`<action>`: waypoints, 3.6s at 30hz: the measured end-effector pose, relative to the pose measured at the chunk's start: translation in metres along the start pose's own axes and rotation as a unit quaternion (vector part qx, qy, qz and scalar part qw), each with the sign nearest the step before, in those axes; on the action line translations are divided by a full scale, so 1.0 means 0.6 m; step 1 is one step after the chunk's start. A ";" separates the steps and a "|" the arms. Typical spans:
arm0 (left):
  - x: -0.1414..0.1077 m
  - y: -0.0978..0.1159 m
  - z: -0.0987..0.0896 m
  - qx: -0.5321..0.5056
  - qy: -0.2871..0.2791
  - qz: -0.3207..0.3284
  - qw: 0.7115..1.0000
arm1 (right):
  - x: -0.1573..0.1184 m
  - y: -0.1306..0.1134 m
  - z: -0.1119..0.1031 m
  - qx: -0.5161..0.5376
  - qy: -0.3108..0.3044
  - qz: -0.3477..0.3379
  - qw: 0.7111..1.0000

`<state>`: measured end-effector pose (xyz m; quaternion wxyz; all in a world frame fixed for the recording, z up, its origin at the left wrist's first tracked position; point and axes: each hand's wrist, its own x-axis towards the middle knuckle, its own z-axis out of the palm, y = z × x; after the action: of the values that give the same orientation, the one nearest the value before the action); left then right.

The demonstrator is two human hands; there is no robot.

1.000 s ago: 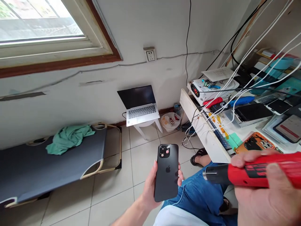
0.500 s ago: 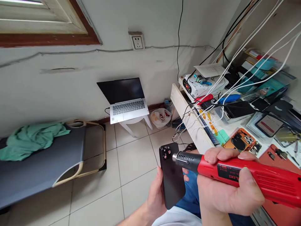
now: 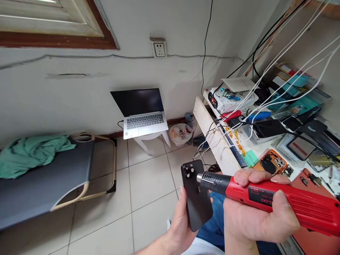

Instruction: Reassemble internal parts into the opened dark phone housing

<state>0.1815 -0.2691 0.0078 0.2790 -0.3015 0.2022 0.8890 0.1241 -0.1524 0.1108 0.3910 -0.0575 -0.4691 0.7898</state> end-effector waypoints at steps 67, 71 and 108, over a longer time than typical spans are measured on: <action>0.008 -0.004 -0.013 -0.007 -0.027 0.039 0.999 | -0.007 -0.010 0.015 -0.021 -0.029 -0.004 0.999; 0.008 -0.004 -0.012 -0.009 -0.029 0.035 0.999 | -0.008 -0.009 0.014 -0.006 -0.032 0.002 0.999; 0.020 0.000 -0.027 -0.047 -0.083 0.024 0.995 | -0.004 0.019 0.010 0.063 -0.031 0.016 0.997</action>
<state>0.1804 -0.2728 -0.0120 0.2594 -0.2345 0.1436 0.9258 0.1161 -0.1611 0.1045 0.3667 -0.0156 -0.4293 0.8252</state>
